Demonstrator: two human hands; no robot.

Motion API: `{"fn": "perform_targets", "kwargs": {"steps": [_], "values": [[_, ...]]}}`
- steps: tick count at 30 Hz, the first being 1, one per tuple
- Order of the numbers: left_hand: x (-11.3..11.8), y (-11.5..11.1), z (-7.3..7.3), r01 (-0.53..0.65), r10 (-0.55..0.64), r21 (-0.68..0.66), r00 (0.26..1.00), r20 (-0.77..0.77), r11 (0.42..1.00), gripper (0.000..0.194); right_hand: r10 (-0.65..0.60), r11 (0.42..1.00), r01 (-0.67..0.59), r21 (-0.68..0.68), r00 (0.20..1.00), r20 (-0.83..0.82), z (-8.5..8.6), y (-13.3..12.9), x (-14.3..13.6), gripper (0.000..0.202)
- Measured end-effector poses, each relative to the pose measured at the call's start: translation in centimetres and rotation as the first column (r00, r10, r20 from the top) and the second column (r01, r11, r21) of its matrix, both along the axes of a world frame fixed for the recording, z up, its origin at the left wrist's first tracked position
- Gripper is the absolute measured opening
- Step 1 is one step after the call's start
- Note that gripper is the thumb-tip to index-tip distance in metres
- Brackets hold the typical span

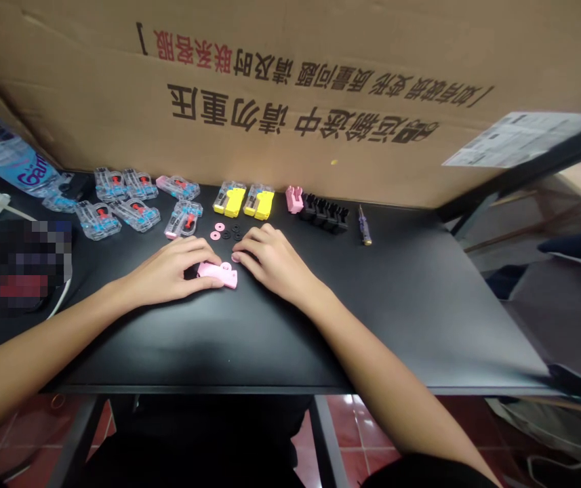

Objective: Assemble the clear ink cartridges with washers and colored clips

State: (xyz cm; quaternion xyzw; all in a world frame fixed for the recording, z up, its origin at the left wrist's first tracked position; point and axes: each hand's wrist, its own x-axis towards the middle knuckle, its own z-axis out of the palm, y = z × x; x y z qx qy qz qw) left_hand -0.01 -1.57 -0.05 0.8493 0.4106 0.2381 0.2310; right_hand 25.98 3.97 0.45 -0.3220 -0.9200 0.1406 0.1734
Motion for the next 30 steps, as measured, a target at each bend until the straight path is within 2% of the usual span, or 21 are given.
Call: {"fn": "perform_targets", "kwargs": {"steps": [5, 14, 17, 20, 23, 25, 27, 30], "values": [[-0.4, 0.5, 0.2, 0.109, -0.109, -0.028, 0.994, 0.004, 0.994, 0.032, 0.0, 1.0, 0.0, -0.03, 1.0, -0.006, 0.5, 0.1, 0.6, 0.028], [-0.4, 0.5, 0.1, 0.128, -0.129, -0.042, 0.992, -0.001, 0.991, 0.031, -0.008, 0.996, 0.004, -0.093, 0.999, -0.046, 0.1, 0.0, 0.2, 0.016], [-0.4, 0.5, 0.0, 0.122, -0.122, -0.052, 0.992, 0.0, 0.991, 0.032, -0.028, 0.982, 0.008, -0.188, 0.994, -0.103, 0.3, -0.1, 0.1, 0.012], [-0.4, 0.6, -0.1, 0.116, -0.116, -0.073, 0.993, 0.01, 0.991, 0.033, -0.142, 0.901, 0.03, -0.432, 0.963, -0.229, 1.0, -0.4, 0.0, 0.023], [-0.5, 0.7, -0.2, 0.12, -0.118, -0.09, 0.992, 0.032, 0.989, 0.032, -0.254, 0.75, -0.018, -0.662, 0.916, -0.312, 1.9, -0.6, -0.1, 0.039], [-0.5, 0.8, -0.3, 0.128, -0.125, -0.096, 0.991, 0.038, 0.987, 0.031, -0.243, 0.669, -0.063, -0.741, 0.923, -0.298, 2.4, -0.7, -0.2, 0.043], [-0.5, 0.8, -0.3, 0.133, -0.129, -0.101, 0.991, 0.042, 0.986, 0.03, -0.212, 0.625, -0.08, -0.776, 0.94, -0.267, 2.5, -0.7, -0.3, 0.042], [-0.5, 0.8, -0.2, 0.129, -0.124, -0.102, 0.991, 0.053, 0.986, 0.029, -0.191, 0.624, -0.093, -0.776, 0.945, -0.267, 2.2, -0.7, -0.5, 0.036]]}}
